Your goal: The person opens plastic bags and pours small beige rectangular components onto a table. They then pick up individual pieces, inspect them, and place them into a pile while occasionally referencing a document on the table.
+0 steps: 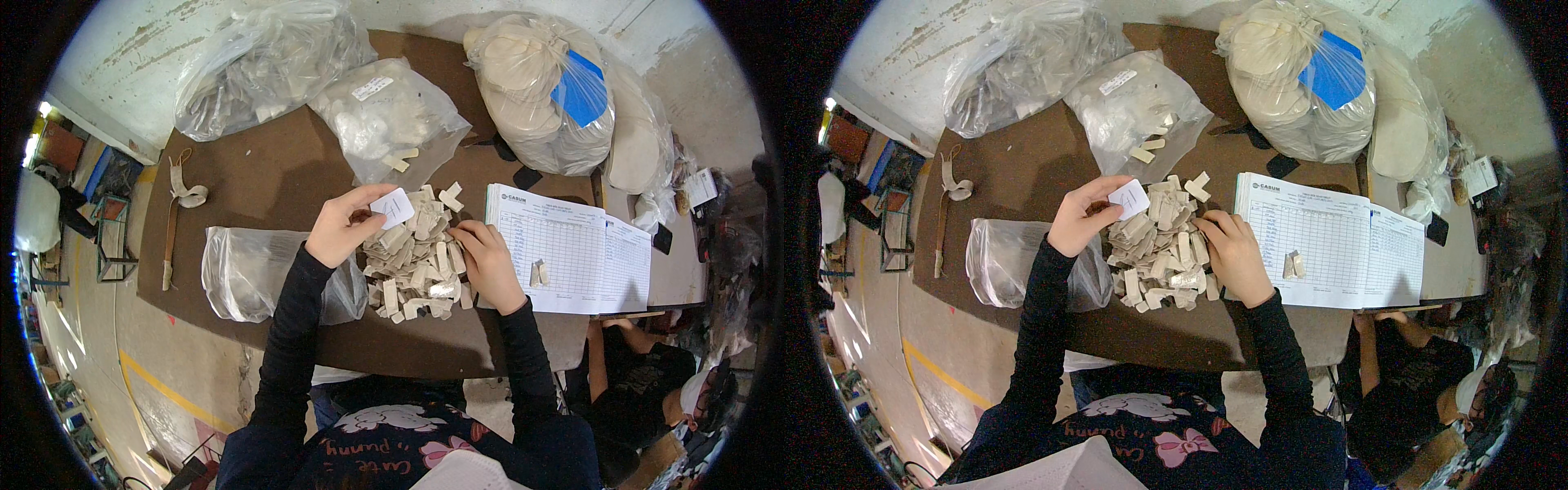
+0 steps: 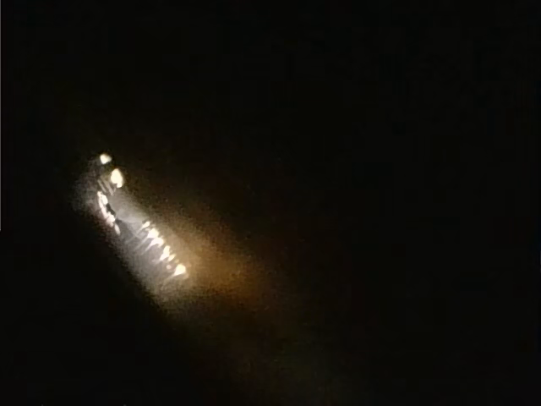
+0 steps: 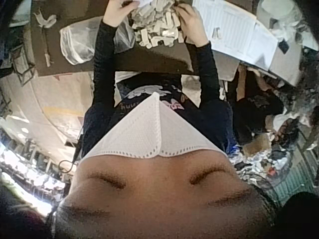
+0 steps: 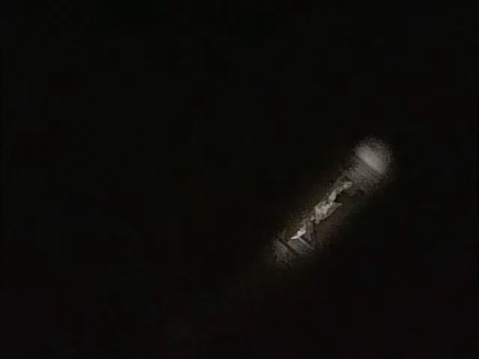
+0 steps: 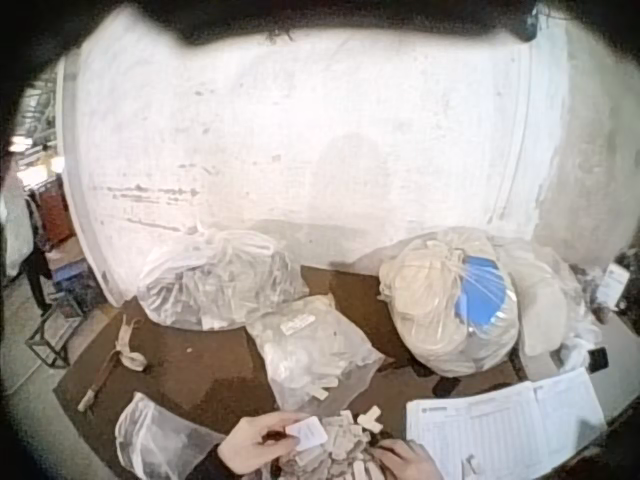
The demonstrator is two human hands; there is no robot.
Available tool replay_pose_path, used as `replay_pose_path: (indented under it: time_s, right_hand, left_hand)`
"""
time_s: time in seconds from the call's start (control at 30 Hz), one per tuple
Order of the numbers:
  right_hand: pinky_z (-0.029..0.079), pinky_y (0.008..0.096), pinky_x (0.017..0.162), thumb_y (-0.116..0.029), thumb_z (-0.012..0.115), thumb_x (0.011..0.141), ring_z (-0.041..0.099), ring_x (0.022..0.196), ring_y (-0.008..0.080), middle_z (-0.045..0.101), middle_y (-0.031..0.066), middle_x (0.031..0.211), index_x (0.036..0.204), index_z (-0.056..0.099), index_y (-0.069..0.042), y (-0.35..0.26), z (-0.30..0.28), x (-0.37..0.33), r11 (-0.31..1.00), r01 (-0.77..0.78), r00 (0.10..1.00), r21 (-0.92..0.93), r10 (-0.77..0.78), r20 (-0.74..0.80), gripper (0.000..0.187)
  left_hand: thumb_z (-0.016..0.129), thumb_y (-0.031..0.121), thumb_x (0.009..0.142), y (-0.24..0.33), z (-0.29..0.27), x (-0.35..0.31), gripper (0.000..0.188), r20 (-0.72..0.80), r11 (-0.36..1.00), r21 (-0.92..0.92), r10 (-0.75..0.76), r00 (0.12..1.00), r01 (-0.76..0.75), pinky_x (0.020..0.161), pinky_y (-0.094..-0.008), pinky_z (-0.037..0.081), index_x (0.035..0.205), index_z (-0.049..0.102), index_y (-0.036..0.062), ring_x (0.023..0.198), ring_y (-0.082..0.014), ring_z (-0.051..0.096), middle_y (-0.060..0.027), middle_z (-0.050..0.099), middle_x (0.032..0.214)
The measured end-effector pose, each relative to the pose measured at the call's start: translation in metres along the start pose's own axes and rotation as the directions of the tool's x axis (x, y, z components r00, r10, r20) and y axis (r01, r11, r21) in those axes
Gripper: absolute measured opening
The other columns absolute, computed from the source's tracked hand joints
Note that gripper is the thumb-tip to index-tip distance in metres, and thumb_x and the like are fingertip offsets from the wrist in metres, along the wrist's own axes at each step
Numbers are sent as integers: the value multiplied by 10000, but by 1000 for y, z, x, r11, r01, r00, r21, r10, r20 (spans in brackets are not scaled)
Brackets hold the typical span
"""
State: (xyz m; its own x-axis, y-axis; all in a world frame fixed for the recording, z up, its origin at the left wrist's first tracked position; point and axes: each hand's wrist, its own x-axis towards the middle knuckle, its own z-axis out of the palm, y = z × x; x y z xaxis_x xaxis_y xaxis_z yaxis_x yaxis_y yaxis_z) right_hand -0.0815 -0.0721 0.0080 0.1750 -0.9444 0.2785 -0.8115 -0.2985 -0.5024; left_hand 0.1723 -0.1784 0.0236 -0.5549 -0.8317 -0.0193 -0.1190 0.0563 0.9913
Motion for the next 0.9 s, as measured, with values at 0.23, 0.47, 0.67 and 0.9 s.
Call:
replay_pose_path:
  time_s: [0.23,0.47,0.67,0.9]
  right_hand:
    - [461,403,854,37,577,785,554,976,307,585,108,1096,1100,633,-23,-5,6,1,1000,-3,1000,-28,3,0,326]
    - [453,412,904,-3,563,765,571,1035,314,601,124,1130,1113,634,-46,12,7,-3,999,54,997,-1,-54,-58,357]
    - [459,396,892,-9,567,832,576,1054,315,619,134,1119,1216,584,-72,75,-106,-32,893,-383,735,-237,139,-663,389]
    - [477,489,772,-99,534,848,613,906,342,597,156,933,1289,558,-186,219,-173,-188,128,-893,412,-432,620,-668,450]
  left_hand:
    - [591,-36,846,-4,-6,-3,431,4,1000,-15,-10,1000,11,875,-265,467,1271,570,30,1042,-108,587,-60,645,1162]
    - [601,-44,813,-12,-9,1,471,-8,998,18,66,998,-66,880,-274,467,1280,556,-2,1032,-125,582,-54,621,1166]
    - [533,-74,762,-25,-23,-3,496,-148,928,-352,72,986,-120,810,-257,470,1253,560,-14,949,-134,599,-58,642,1060]
    - [503,2,824,-81,-50,18,621,-310,539,-795,33,950,-278,688,-248,398,1422,335,7,802,-154,470,-63,516,1024]
